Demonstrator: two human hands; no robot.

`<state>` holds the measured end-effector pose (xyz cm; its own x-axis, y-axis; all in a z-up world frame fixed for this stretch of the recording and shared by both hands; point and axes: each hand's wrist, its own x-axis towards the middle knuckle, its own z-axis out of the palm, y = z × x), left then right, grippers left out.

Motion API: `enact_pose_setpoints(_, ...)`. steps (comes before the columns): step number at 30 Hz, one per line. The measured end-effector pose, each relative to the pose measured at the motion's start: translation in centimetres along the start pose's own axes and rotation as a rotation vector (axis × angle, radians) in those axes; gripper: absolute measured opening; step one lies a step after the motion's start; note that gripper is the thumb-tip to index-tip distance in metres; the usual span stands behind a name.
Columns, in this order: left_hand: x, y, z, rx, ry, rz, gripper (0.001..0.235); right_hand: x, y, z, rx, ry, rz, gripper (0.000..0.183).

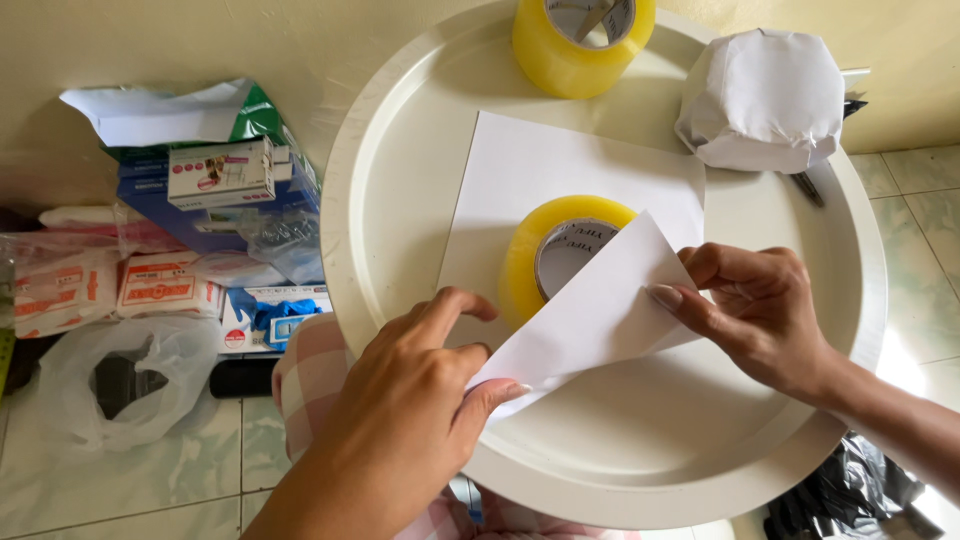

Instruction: The person wraps a sheet of white paper around a roll of yellow tape, folding the edges and securing them with clear tape. The person smooths the folds and continues wrapping until the paper forms a cone-like shape around the tape roll.

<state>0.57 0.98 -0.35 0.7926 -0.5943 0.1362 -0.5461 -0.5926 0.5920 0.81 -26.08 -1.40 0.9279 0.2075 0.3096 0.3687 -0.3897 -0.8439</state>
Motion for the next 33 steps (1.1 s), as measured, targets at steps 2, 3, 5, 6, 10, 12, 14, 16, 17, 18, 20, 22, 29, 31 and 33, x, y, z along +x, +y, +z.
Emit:
enact_pose_setpoints(2,0.1,-0.3,-0.3,0.019,-0.052,-0.090,0.030,0.1,-0.1,0.2,0.048,0.009,-0.013,0.023)
enact_pose_setpoints(3,0.1,-0.4,-0.3,0.033,-0.106,-0.183,0.035,0.0,-0.1,0.3,0.095,0.013,-0.021,0.019)
enact_pose_setpoints(5,-0.2,0.3,-0.6,0.075,-0.059,-0.191,0.034,0.1,-0.3,0.2,0.069,0.017,0.009,0.019)
enact_pose_setpoints(6,-0.4,0.6,-0.8,0.119,-0.008,-0.201,0.033,0.2,-0.4,0.3,0.044,0.018,0.037,0.018)
enact_pose_setpoints(10,-1.1,5.7,3.8,0.917,0.414,-0.137,0.084,0.4,-0.7,0.0,0.025,0.008,0.132,0.012)
enact_pose_setpoints(12,-1.3,7.0,7.0,0.904,0.358,0.085,0.122,0.7,-1.1,0.2,-0.011,0.023,0.153,0.009)
enact_pose_setpoints(14,-0.4,6.6,8.4,0.912,0.283,-0.002,0.123,0.7,-0.8,0.3,-0.002,0.036,0.156,0.007)
enact_pose_setpoints(16,0.2,6.3,9.3,0.909,0.206,-0.087,0.125,0.6,-1.0,0.4,0.003,0.051,0.165,0.005)
enact_pose_setpoints(17,0.3,6.1,9.5,0.871,0.217,-0.085,0.123,0.7,-1.2,0.4,-0.010,0.062,0.170,0.008)
enact_pose_setpoints(18,0.4,6.0,9.6,0.834,0.227,-0.081,0.121,0.8,-1.5,0.5,-0.022,0.074,0.175,0.012)
enact_pose_setpoints(20,0.4,6.1,9.5,0.834,0.227,-0.083,0.121,1.4,-1.3,0.1,-0.195,0.046,0.080,0.009)
enact_pose_setpoints(22,0.4,6.1,9.4,0.835,0.227,-0.088,0.121,1.8,-1.1,0.0,-0.365,0.014,-0.017,0.009)
enact_pose_setpoints(29,1.0,6.7,10.2,0.812,0.239,-0.122,0.128,2.2,-0.9,0.4,-0.213,-0.001,0.100,0.006)
enact_pose_setpoints(31,1.3,6.8,10.3,0.811,0.238,-0.116,0.128,2.3,-1.0,0.5,-0.201,0.003,0.109,0.006)
enact_pose_setpoints(33,1.4,6.8,10.4,0.779,0.226,-0.131,0.126,2.5,-1.1,0.5,-0.225,-0.003,0.097,0.009)
